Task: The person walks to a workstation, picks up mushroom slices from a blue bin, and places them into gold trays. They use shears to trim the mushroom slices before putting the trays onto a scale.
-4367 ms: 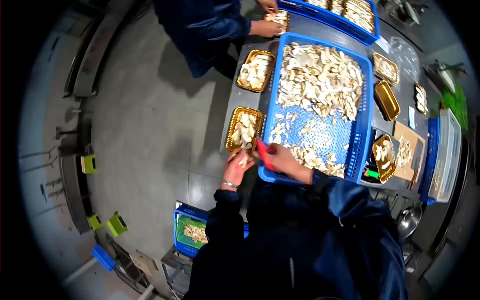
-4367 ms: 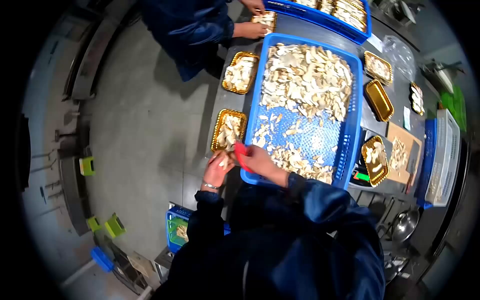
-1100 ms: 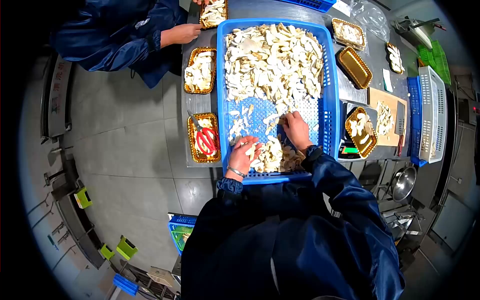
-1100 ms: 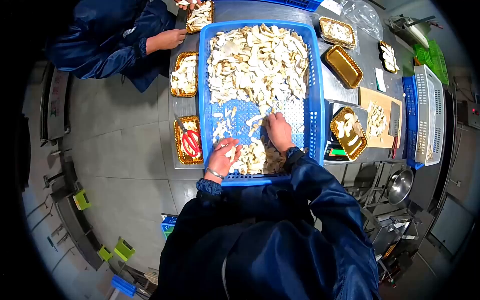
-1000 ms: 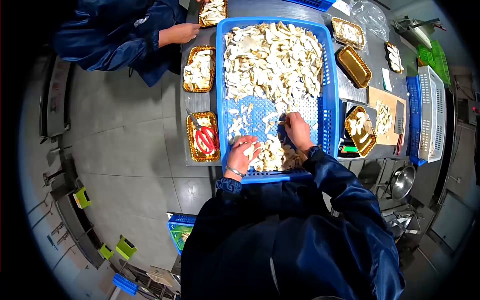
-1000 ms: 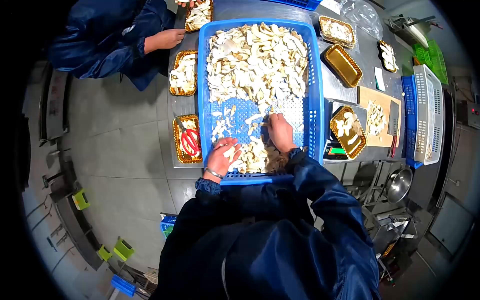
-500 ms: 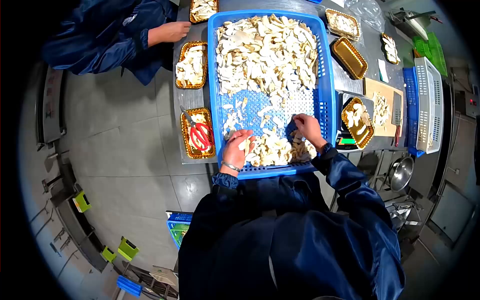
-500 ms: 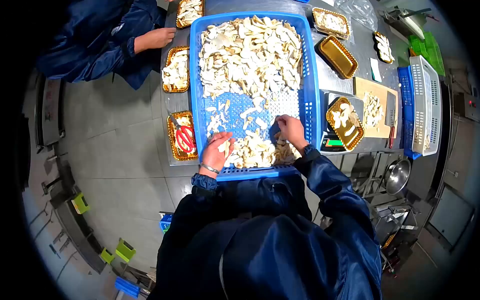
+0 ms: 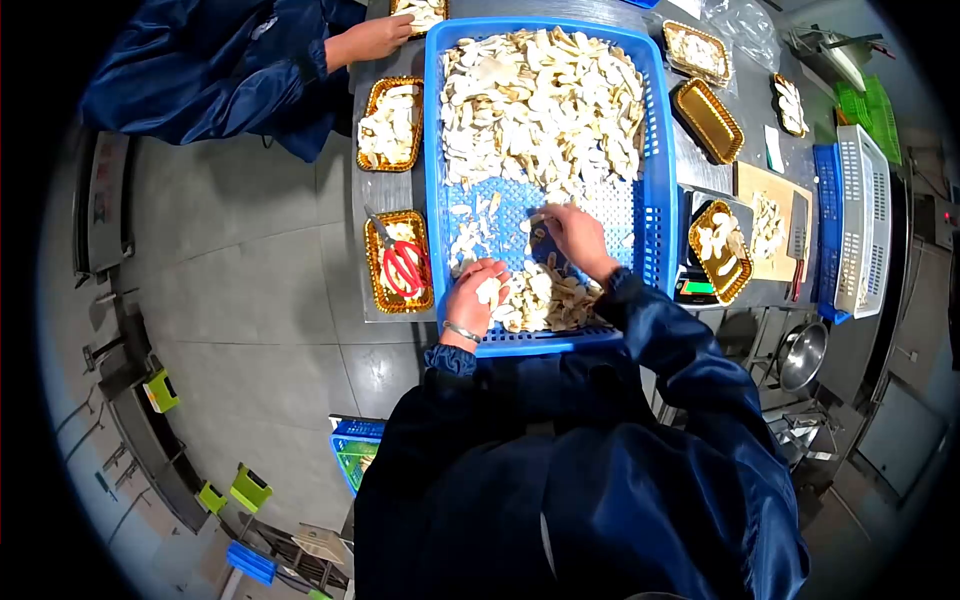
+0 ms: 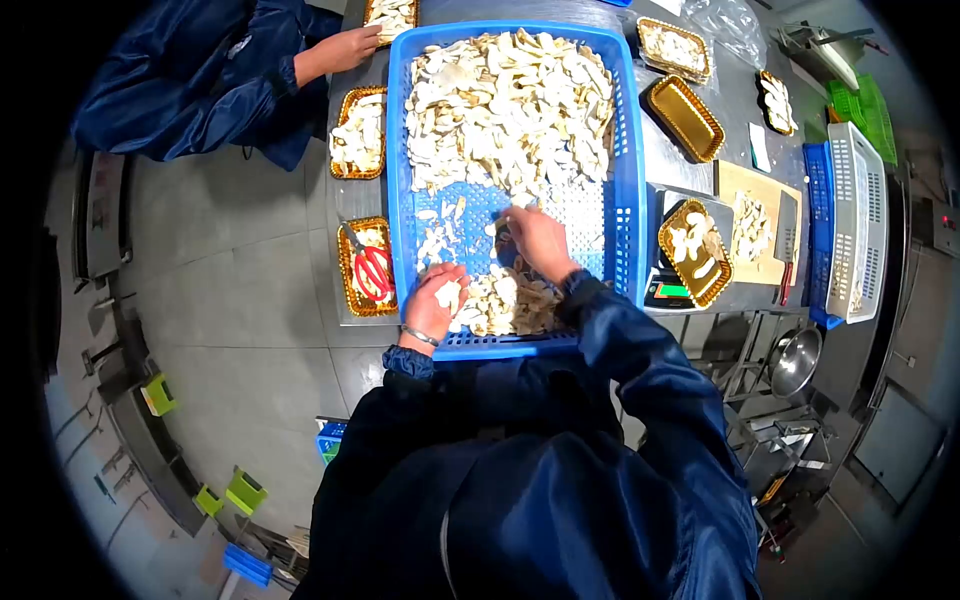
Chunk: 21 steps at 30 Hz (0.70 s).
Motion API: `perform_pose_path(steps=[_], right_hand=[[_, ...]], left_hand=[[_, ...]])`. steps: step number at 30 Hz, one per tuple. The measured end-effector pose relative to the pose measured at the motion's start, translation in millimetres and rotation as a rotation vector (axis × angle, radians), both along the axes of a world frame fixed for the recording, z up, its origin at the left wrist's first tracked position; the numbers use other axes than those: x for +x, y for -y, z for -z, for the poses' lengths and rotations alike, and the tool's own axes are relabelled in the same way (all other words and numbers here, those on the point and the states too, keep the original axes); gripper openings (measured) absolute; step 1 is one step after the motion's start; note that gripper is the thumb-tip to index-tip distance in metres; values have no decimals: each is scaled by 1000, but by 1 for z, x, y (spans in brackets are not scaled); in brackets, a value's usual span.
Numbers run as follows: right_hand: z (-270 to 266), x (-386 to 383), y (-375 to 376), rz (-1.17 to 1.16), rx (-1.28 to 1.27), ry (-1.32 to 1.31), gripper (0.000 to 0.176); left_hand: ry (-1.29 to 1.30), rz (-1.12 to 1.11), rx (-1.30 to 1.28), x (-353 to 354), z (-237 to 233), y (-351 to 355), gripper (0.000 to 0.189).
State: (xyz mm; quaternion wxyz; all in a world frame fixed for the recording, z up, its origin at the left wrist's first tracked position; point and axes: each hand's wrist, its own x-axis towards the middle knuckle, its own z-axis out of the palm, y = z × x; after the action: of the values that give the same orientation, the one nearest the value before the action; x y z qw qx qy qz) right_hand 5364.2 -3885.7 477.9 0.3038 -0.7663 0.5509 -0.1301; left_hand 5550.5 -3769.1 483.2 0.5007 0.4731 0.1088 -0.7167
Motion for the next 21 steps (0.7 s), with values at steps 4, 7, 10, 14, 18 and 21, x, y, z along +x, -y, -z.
perform_pose_path(steps=[4, 7, 10, 14, 18, 21], right_hand=[[32, 3, 5, -136, -22, -140, 16], [4, -7, -21, -334, 184, -52, 13], [2, -12, -13, -100, 109, 105, 13], [15, -13, 11, 10, -272, -62, 24], [-16, -15, -10, -221, 185, -21, 17], [-7, -28, 41, 252, 57, -118, 16]], left_hand=[[23, 22, -7, 1, -7, 2, 17], [45, 5, 6, 1, -3, 2, 19], [28, 31, -21, -6, 5, 8, 23], [39, 147, -96, -28, 14, 27, 30], [64, 183, -47, -44, 40, 24, 33], [29, 243, 1, -38, 53, 12, 33]])
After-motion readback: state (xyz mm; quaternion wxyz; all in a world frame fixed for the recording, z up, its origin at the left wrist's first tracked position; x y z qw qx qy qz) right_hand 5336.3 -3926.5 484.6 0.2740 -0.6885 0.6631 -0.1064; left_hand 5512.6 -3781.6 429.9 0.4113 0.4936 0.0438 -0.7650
